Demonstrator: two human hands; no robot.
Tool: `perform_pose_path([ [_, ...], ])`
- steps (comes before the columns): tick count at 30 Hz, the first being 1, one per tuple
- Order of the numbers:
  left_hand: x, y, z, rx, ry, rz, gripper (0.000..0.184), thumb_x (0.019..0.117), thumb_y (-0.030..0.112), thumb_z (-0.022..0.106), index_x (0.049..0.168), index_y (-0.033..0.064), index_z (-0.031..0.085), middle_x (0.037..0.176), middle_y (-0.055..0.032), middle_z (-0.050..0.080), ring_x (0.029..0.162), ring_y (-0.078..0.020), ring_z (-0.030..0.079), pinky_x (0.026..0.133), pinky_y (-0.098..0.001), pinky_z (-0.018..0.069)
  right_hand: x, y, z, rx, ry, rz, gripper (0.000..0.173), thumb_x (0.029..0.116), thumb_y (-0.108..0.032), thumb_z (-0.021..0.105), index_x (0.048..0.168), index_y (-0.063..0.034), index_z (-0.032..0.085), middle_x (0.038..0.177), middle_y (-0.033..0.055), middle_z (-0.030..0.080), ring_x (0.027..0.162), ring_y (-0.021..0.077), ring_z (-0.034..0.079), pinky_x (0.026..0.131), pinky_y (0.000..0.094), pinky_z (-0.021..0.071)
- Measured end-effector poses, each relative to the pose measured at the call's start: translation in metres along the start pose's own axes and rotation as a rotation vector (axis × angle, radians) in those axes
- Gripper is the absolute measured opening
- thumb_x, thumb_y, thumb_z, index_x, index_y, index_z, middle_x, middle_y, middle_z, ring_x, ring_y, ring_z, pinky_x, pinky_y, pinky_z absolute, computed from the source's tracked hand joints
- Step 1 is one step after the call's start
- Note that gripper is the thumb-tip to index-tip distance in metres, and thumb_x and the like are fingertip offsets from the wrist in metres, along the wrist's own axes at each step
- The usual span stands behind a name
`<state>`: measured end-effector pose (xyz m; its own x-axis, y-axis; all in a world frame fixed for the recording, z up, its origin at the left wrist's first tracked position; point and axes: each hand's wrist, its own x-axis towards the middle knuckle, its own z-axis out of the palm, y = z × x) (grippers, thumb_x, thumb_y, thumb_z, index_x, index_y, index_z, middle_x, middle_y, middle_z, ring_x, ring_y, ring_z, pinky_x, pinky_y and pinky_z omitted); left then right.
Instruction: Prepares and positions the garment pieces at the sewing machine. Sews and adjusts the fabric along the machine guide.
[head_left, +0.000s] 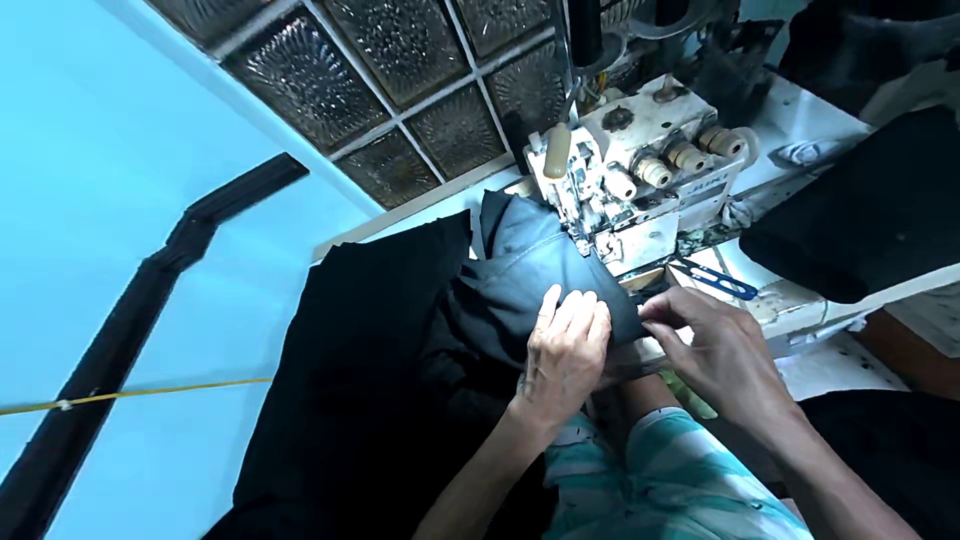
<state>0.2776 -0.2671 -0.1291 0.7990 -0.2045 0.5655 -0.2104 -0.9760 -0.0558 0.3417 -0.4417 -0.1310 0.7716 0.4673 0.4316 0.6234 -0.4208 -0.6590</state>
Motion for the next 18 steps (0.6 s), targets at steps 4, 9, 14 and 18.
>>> perform_pose_path([
  [4,0.009,-0.017,0.0,-0.018,-0.042,-0.059,0.016,0.0871,-0.005,0.066,0.095,0.0032,0.077,0.099,-0.0137,0.075,0.097,-0.0288,0.074,0.097,-0.0498,0.0545,0.027,-0.001,0.009,-0.092,-0.048,-0.034,0.019,0.0919,0.002,0.065,0.108,-0.0032,0.075,0.09,0.0163,0.067,0.075,0.0333,0.068,0.066,0.0509,0.0555],
  [9,0.017,-0.054,0.002,-0.111,-0.147,-0.112,0.034,0.0915,-0.008,0.057,0.12,0.0009,0.074,0.126,-0.0166,0.071,0.116,-0.0334,0.069,0.099,-0.0509,0.052,0.052,-0.012,0.019,-0.205,-0.194,0.047,0.032,0.0939,0.006,0.064,0.12,-0.0081,0.075,0.102,0.0223,0.065,0.086,0.0396,0.067,0.072,0.0528,0.0552],
  [14,0.032,-0.072,0.003,-0.115,-0.307,-0.203,0.038,0.095,-0.004,0.055,0.13,0.0001,0.067,0.138,-0.0183,0.064,0.128,-0.035,0.062,0.105,-0.0521,0.0467,0.054,-0.02,0.026,-0.439,-0.134,-0.078,0.026,0.0876,0.009,0.067,0.11,-0.0017,0.076,0.109,0.0269,0.066,0.101,0.0459,0.065,0.072,0.0538,0.0544],
  [18,0.039,-0.082,0.005,-0.027,-0.383,-0.228,0.039,0.0941,0.001,0.062,0.133,-0.0019,0.063,0.139,-0.021,0.061,0.128,-0.0375,0.06,0.103,-0.0533,0.0481,0.049,-0.024,0.026,-0.546,-0.135,-0.114,0.025,0.086,0.008,0.068,0.11,0.0002,0.073,0.106,0.0266,0.066,0.093,0.0444,0.066,0.071,0.0534,0.0517],
])
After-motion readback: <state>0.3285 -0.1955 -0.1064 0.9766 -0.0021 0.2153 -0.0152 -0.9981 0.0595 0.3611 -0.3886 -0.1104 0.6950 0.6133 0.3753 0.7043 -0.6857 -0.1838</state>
